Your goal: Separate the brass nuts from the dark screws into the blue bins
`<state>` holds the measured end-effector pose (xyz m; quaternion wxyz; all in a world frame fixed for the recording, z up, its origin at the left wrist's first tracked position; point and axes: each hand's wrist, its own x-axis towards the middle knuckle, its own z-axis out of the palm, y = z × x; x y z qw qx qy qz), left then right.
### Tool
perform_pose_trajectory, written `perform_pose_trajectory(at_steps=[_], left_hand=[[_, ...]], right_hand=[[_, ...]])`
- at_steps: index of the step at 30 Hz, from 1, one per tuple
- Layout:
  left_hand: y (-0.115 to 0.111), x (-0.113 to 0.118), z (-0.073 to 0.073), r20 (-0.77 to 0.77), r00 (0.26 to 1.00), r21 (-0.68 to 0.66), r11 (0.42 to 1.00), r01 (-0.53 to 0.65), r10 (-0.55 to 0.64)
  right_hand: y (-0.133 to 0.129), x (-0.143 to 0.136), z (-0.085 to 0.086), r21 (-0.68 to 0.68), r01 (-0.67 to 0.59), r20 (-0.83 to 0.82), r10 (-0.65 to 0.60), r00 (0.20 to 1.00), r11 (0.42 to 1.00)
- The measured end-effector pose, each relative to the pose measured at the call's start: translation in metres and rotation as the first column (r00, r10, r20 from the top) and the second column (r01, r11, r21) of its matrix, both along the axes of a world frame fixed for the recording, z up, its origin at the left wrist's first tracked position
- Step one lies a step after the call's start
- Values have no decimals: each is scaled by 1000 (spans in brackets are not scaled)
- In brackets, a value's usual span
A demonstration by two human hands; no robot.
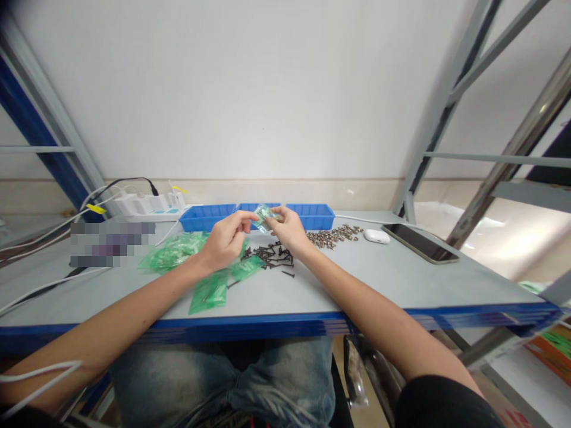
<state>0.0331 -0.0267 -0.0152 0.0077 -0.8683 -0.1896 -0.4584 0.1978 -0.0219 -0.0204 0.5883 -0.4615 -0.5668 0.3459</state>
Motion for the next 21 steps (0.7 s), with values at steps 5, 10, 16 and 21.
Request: perform_pose_trajectory(at_steps=[5,10,16,21], left_hand=[[-3,-5,9,66,998,38,999,-18,16],[2,-2,7,24,999,-59,997,-47,48],[15,6,-2,208,978,-715,685,135,24],[22,7,-5,339,937,-848,457,267,82]], right_hand=[[0,3,2,67,-8,28,7,1000,998],[-1,3,0,213,1,131,-29,991,977],[-14,3,4,534,-45,455,-242,857,844],[-15,4,2,620,-201,609,-304,732,759]])
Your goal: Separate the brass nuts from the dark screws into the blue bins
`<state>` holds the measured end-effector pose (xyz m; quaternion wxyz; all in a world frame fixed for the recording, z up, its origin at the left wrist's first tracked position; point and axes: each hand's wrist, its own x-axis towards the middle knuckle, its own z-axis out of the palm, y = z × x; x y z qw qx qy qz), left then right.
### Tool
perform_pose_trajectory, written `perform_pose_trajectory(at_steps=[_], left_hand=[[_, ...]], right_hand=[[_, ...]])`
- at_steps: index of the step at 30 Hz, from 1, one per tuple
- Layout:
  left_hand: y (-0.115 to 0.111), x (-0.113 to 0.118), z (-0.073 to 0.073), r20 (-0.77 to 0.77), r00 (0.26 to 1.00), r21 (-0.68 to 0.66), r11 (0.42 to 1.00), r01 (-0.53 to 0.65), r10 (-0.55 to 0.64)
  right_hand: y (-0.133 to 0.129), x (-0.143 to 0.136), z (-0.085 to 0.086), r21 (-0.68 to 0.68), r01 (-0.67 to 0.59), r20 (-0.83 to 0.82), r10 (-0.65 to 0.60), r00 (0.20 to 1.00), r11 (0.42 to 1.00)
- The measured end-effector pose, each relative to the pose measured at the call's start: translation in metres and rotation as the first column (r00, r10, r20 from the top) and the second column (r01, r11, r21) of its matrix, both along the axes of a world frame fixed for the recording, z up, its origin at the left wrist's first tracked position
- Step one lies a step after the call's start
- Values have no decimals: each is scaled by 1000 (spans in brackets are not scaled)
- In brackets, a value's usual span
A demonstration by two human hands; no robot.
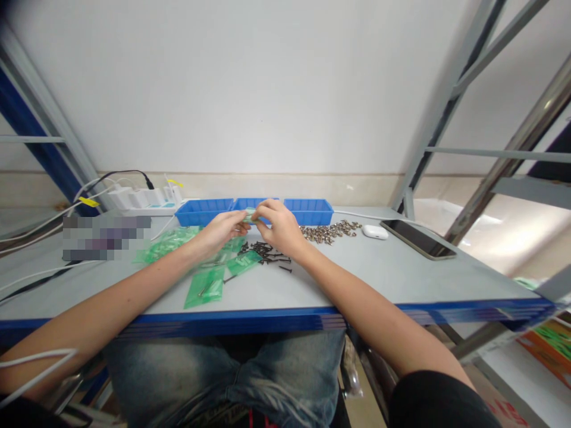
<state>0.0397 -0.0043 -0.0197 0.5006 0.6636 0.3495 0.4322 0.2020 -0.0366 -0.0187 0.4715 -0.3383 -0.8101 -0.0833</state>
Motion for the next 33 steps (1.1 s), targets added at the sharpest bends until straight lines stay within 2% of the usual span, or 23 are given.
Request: perform_pose_trajectory(at_steps=[3,5,7,9,11,13,14,17,19,21,23,25,26,27,29,33], left_hand=[[2,-2,0,-7,996,189,978,-87,90],[2,-4,1,-14,981,371,912,-172,191],[2,-6,2,-39,960,536,816,-215,279],[0,-7,2,-86,944,663,726,-185,319],[-2,-7,1,-140,937,748,654,-111,319],[-4,-6,0,-181,932,789,613,-53,313],[-4,-6,-2,-198,931,792,610,-32,306],[-3,-5,-4,-237,930,766,643,0,282],[-2,-4,-4,-254,926,731,682,-6,280],[0,-4,-3,-243,926,665,745,-57,289],[2,-4,-1,-194,945,512,849,-131,263],[4,-4,1,-106,978,256,955,-151,183],[4,-4,2,-52,989,125,984,-130,137],[4,-4,3,-5,995,20,995,-98,98],[4,-4,3,53,997,-70,996,-49,53],[2,-3,2,103,993,14,999,-52,50]], right_hand=[[3,-1,-6,-11,66,41,-66,997,998],[4,-3,-7,-73,85,10,-85,996,994],[4,-5,-6,-200,53,-67,-67,996,978],[4,-5,-3,-361,-30,-170,-34,985,932],[4,-5,-1,-486,-145,-313,-17,950,862],[7,-5,0,-545,-248,-438,-20,899,801],[8,-4,-1,-557,-280,-478,-26,878,782],[13,-3,-4,-562,-279,-488,-40,872,779],[14,-1,-5,-539,-236,-462,-50,885,809],[12,0,-5,-479,-171,-403,-42,914,861],[9,1,-4,-396,-77,-279,-40,959,915],[6,2,-3,-320,10,-133,-55,990,947],[5,2,-2,-290,39,-74,-63,995,956],[4,1,-2,-262,57,-35,-68,997,963],[3,1,-2,-212,59,-1,-61,998,975],[-2,-1,0,-155,1,9,1,1000,988]])
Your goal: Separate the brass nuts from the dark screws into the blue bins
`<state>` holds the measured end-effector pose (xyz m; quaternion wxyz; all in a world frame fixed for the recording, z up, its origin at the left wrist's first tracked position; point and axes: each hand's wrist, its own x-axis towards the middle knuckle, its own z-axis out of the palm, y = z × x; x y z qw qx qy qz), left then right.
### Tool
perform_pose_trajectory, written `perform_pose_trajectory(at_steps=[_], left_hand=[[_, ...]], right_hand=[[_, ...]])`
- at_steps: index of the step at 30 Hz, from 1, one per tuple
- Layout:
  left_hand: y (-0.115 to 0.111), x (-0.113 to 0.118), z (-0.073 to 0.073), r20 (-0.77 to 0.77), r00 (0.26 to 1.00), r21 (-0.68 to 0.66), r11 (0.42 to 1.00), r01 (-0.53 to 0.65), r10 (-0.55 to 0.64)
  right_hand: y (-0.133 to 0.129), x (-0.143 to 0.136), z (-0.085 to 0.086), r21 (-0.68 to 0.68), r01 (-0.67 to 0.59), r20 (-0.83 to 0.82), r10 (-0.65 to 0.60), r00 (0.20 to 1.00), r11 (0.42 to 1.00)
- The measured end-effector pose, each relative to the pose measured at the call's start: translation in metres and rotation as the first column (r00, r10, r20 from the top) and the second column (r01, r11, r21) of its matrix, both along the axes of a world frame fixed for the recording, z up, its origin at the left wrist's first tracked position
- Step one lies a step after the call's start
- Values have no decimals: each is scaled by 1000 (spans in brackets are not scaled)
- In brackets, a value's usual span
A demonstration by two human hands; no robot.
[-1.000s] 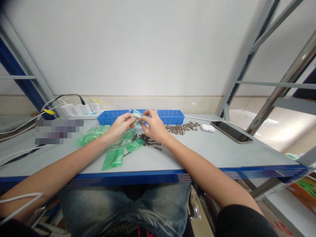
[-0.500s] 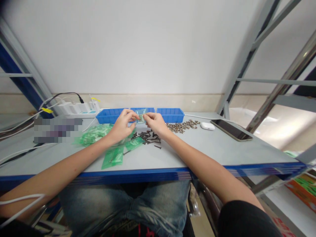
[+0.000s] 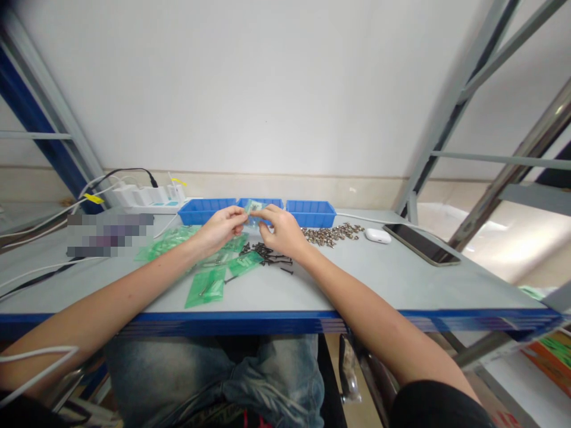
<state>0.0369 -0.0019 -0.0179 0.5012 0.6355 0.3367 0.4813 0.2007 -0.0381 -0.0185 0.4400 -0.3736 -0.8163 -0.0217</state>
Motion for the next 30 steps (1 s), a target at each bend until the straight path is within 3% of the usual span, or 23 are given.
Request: perform_pose_trajectory(at_steps=[3,6,11,13,15,17,20,22,24,27,30], left_hand=[[1,0,0,23,999,129,991,-46,43],[2,-2,2,-50,991,316,943,-105,127],[-7,-5,3,-192,934,686,722,-93,302],[-10,-4,2,-246,913,729,683,-47,325],[-9,-3,0,-293,897,697,716,-37,331],[-6,-2,0,-313,899,601,797,-61,305],[0,-3,1,-262,955,323,945,-47,137],[3,-4,2,-183,983,169,986,4,27],[3,-3,1,-143,990,155,988,21,1],[2,-3,0,-143,989,260,966,-7,45],[6,-11,5,-199,954,445,888,-117,225]], right_hand=[[-5,-2,3,10,-24,-56,25,998,1000],[-4,-4,3,-30,7,-196,-12,980,1000],[9,-2,0,-287,-15,-378,-99,920,958],[11,-1,-1,-370,-56,-381,-97,919,927],[9,-1,0,-330,-38,-333,-79,940,943],[5,-2,0,-230,23,-244,-80,966,973],[0,-3,0,-143,89,-100,-104,990,986],[-1,-3,0,-94,106,-49,-111,993,990],[0,-2,-1,-45,115,-33,-117,993,992],[2,0,-2,-19,101,-14,-102,995,995],[6,1,-7,-8,55,27,-54,998,998]])
